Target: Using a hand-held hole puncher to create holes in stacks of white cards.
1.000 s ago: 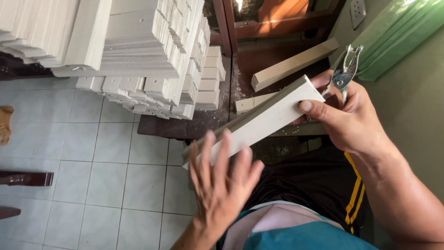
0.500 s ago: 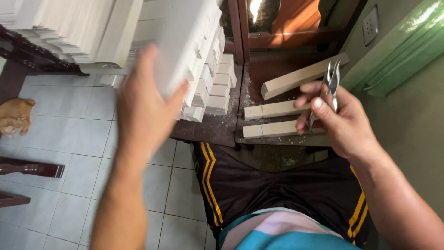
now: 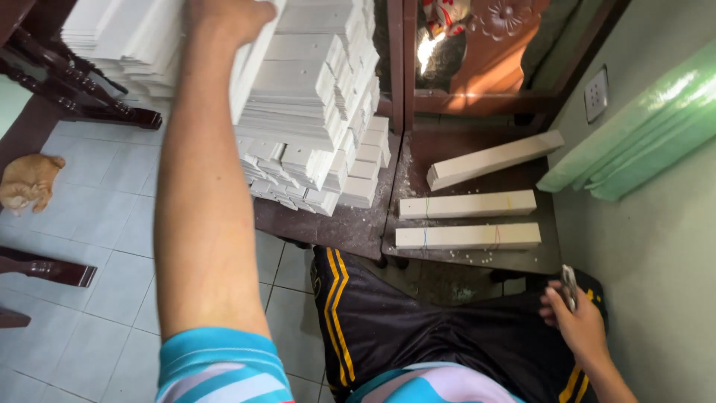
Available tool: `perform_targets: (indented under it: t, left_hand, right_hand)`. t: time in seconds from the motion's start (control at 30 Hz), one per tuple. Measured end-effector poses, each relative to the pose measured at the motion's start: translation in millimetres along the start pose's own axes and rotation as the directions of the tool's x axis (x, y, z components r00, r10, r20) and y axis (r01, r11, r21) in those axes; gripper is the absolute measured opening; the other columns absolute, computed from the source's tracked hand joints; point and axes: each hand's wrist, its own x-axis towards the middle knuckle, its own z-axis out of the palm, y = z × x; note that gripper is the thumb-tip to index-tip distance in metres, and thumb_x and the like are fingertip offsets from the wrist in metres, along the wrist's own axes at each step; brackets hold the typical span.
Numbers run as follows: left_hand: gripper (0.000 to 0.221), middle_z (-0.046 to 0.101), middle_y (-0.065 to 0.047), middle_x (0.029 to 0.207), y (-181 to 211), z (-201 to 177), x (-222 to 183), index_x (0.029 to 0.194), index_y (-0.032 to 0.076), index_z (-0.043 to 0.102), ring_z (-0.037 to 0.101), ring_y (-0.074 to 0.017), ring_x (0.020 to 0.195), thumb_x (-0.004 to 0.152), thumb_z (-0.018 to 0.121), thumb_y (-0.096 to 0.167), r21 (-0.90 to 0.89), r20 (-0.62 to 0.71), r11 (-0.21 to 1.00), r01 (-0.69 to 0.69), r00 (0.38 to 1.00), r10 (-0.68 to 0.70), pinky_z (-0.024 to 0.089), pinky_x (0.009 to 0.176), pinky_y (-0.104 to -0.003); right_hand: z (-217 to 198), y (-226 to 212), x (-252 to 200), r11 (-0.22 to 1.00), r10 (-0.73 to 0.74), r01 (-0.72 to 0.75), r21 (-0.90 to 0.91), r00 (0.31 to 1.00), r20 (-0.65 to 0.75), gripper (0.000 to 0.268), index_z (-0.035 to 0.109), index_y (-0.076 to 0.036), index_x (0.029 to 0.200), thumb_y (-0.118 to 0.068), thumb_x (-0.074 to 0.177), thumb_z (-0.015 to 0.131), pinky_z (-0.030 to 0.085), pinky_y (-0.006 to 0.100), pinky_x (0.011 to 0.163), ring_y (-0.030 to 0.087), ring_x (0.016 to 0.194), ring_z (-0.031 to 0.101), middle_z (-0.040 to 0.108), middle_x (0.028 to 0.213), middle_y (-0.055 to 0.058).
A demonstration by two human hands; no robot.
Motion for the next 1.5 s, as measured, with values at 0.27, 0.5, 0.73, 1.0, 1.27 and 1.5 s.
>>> perform_targets:
  t: [0.27,0.5,0.73,1.0,1.27,1.5]
  left_hand:
    - [0.068,0.050,-0.013,0.142,-9.9,11.9,6.8,0.143,0.011,0.046,0.051,-0.0409,0.125,0.084,0.075,0.031,0.041,-0.023,0.999,-0.024,0.999,0.024,0.051,0.094,-0.049]
    - [0.060,0.052,-0.017,0.139,-2.0,14.8,8.6,0.137,0.006,0.049,0.042,-0.0370,0.132,0.089,0.073,0.031,0.124,0.026,0.992,-0.009,1.000,0.006,0.045,0.103,-0.050]
    - [0.045,0.062,-0.012,0.118,-11.4,22.8,21.8,0.111,0.009,0.061,0.063,-0.0360,0.105,0.084,0.081,0.040,0.120,-0.005,0.991,0.064,0.998,-0.064,0.057,0.076,-0.050]
    - [0.075,0.042,-0.019,0.149,10.2,-21.3,-38.4,0.149,0.007,0.041,0.036,-0.0379,0.138,0.094,0.076,0.045,0.056,0.104,0.998,-0.009,0.995,0.003,0.036,0.110,-0.054]
    - [0.054,0.053,-0.022,0.134,-15.5,-21.0,-41.7,0.135,0.004,0.051,0.039,-0.0367,0.131,0.096,0.068,0.037,0.065,-0.024,0.993,-0.099,0.995,0.100,0.043,0.099,-0.054]
    - [0.058,0.063,-0.018,0.127,-11.0,-1.2,-1.8,0.134,0.007,0.057,0.059,-0.0441,0.112,0.095,0.079,0.044,0.109,-0.181,0.989,-0.096,0.977,0.115,0.053,0.088,-0.052]
  right_hand:
    - [0.8,55.6,24.2,0.994,-0.030,0.046,0.099,0.986,-0.164,0.020,0.066,0.000,0.122,-0.012,0.107,0.063,0.054,0.037,0.062,0.026,0.070,0.064,0.068,0.088,0.021]
    - [4.6,37.8,15.3,0.999,-0.021,0.029,0.037,0.980,-0.198,0.020,0.067,0.002,0.121,-0.010,0.107,0.062,0.056,0.039,0.065,0.028,0.072,0.066,0.069,0.087,0.022]
    - [4.9,45.6,23.6,0.996,-0.013,0.031,0.083,0.977,-0.214,0.017,0.067,0.001,0.118,-0.010,0.106,0.062,0.055,0.039,0.062,0.028,0.069,0.065,0.067,0.085,0.021]
    - [5.0,40.0,17.6,0.998,-0.009,0.022,0.057,0.976,-0.217,0.016,0.068,0.001,0.117,-0.010,0.107,0.060,0.055,0.038,0.064,0.027,0.071,0.066,0.068,0.084,0.019]
    - [6.4,41.4,20.7,0.999,-0.011,0.017,0.029,0.979,-0.202,0.017,0.069,0.000,0.116,-0.013,0.108,0.062,0.055,0.038,0.064,0.025,0.070,0.065,0.068,0.085,0.018]
    - [8.0,29.8,13.0,1.000,-0.007,0.005,-0.008,0.975,-0.222,0.018,0.071,-0.001,0.116,-0.014,0.106,0.064,0.056,0.036,0.064,0.025,0.070,0.067,0.070,0.084,0.017]
